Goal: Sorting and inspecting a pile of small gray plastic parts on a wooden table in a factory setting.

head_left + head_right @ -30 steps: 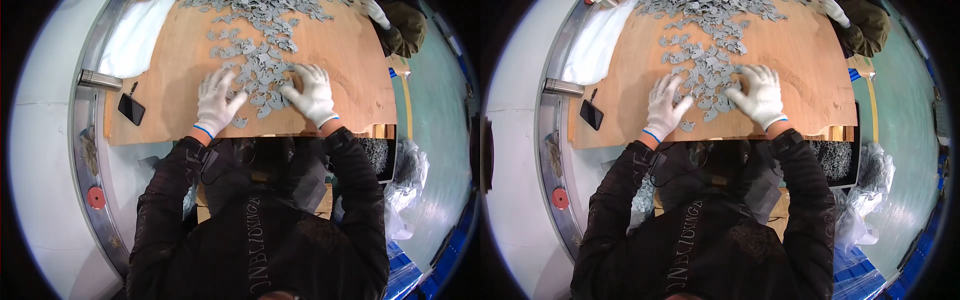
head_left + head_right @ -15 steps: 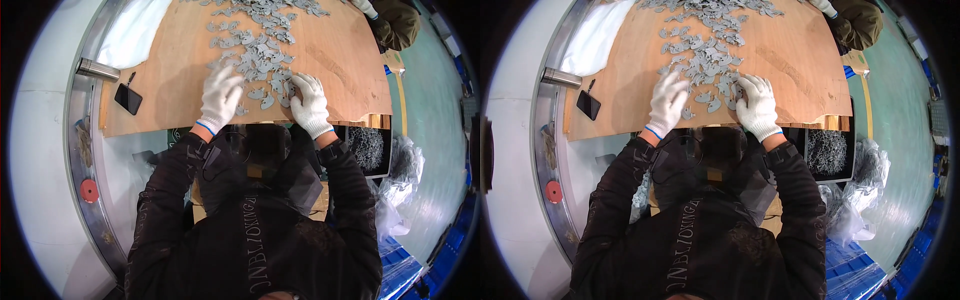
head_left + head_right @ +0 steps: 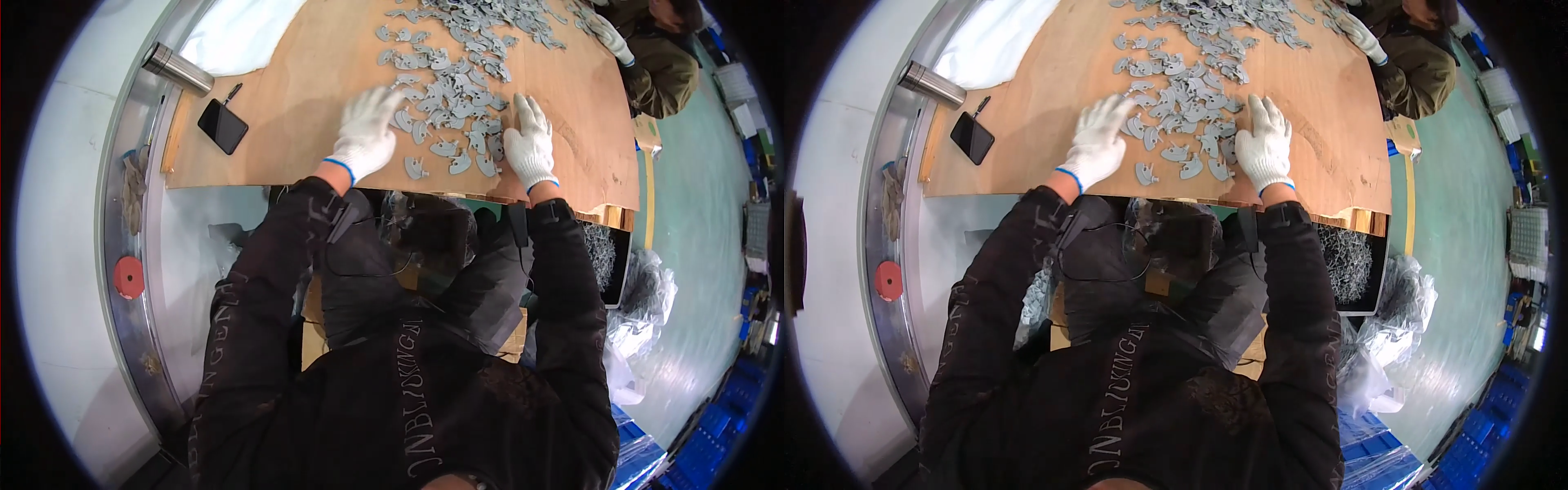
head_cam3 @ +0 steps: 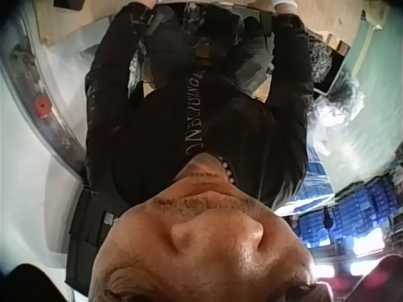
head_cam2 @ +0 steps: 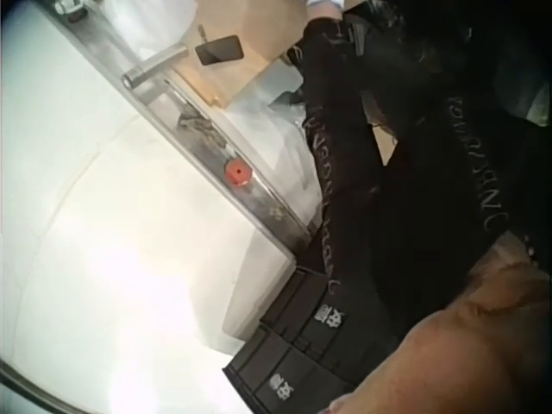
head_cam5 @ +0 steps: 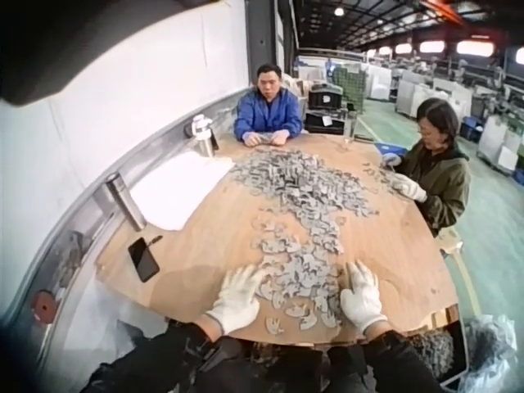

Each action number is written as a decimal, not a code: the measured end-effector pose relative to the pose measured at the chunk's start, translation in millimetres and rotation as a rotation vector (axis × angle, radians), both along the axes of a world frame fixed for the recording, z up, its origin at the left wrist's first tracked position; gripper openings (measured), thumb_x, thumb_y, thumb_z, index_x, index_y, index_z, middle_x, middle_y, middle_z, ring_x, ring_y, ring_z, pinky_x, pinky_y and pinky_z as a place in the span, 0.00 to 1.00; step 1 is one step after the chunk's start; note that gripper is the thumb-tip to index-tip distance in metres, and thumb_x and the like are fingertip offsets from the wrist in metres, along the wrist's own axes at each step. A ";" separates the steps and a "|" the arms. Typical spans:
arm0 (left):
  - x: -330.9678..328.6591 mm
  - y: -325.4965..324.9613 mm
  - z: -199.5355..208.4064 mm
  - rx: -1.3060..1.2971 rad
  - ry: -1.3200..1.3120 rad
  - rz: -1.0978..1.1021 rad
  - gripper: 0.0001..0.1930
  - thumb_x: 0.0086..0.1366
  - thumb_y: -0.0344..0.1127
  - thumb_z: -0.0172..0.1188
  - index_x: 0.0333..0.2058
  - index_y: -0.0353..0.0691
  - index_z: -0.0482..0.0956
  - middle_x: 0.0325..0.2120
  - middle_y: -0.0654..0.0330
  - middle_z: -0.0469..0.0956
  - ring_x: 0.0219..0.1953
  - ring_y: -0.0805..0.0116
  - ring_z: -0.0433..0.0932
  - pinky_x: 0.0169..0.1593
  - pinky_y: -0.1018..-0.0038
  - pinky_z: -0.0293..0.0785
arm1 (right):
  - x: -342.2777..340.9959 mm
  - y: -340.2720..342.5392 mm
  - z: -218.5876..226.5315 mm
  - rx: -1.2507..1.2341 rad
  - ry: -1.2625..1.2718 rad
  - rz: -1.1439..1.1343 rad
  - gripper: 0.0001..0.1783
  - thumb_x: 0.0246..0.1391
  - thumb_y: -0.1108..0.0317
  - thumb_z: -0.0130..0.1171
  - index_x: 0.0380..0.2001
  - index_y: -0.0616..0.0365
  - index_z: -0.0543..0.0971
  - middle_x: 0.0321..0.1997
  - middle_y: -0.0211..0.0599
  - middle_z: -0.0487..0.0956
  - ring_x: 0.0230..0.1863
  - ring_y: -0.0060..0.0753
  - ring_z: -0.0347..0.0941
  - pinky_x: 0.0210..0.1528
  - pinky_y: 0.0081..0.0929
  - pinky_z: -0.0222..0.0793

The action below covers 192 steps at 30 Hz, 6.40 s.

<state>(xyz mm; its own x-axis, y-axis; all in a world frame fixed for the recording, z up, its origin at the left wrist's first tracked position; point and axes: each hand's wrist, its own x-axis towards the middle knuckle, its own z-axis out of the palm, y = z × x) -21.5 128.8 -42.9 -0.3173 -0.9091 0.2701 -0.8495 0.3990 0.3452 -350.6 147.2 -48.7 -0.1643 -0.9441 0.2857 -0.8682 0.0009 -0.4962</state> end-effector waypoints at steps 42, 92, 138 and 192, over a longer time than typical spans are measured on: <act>23.0 -7.5 -2.7 -0.156 0.152 -0.115 0.21 0.73 0.41 0.63 0.62 0.51 0.81 0.66 0.51 0.77 0.72 0.44 0.70 0.75 0.50 0.64 | 12.5 98.2 9.2 0.041 -0.524 0.214 0.19 0.61 0.78 0.58 0.54 0.61 0.86 0.56 0.48 0.87 0.65 0.50 0.81 0.70 0.41 0.74; 0.1 -167.1 -19.6 -0.170 0.121 0.159 0.26 0.73 0.53 0.63 0.65 0.52 0.79 0.73 0.53 0.70 0.77 0.47 0.63 0.76 0.43 0.58 | -6.2 9.8 4.8 -0.051 -0.500 0.247 0.22 0.57 0.83 0.54 0.54 0.63 0.84 0.65 0.53 0.82 0.70 0.55 0.76 0.73 0.43 0.72; -10.9 -40.6 0.0 0.005 0.195 -0.219 0.36 0.58 0.19 0.57 0.67 0.48 0.76 0.69 0.51 0.75 0.74 0.47 0.68 0.79 0.53 0.61 | 7.9 7.5 4.1 -0.146 -0.314 0.093 0.19 0.56 0.84 0.53 0.47 0.61 0.86 0.55 0.47 0.87 0.61 0.48 0.82 0.68 0.38 0.76; -43.0 -57.9 -7.7 -0.126 -0.046 0.048 0.33 0.66 0.57 0.65 0.64 0.44 0.80 0.68 0.57 0.75 0.73 0.52 0.67 0.81 0.54 0.50 | 38.4 24.5 9.6 0.079 0.127 0.028 0.37 0.58 0.51 0.67 0.67 0.58 0.77 0.74 0.52 0.74 0.79 0.58 0.62 0.84 0.53 0.48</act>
<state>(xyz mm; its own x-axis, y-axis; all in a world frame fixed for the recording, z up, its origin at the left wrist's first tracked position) -64.5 71.0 -50.6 -0.2889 -0.8832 0.3696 -0.8824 0.3954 0.2551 -312.1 171.7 -39.1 -0.1049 -0.9681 0.2274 -0.9243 0.0105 -0.3816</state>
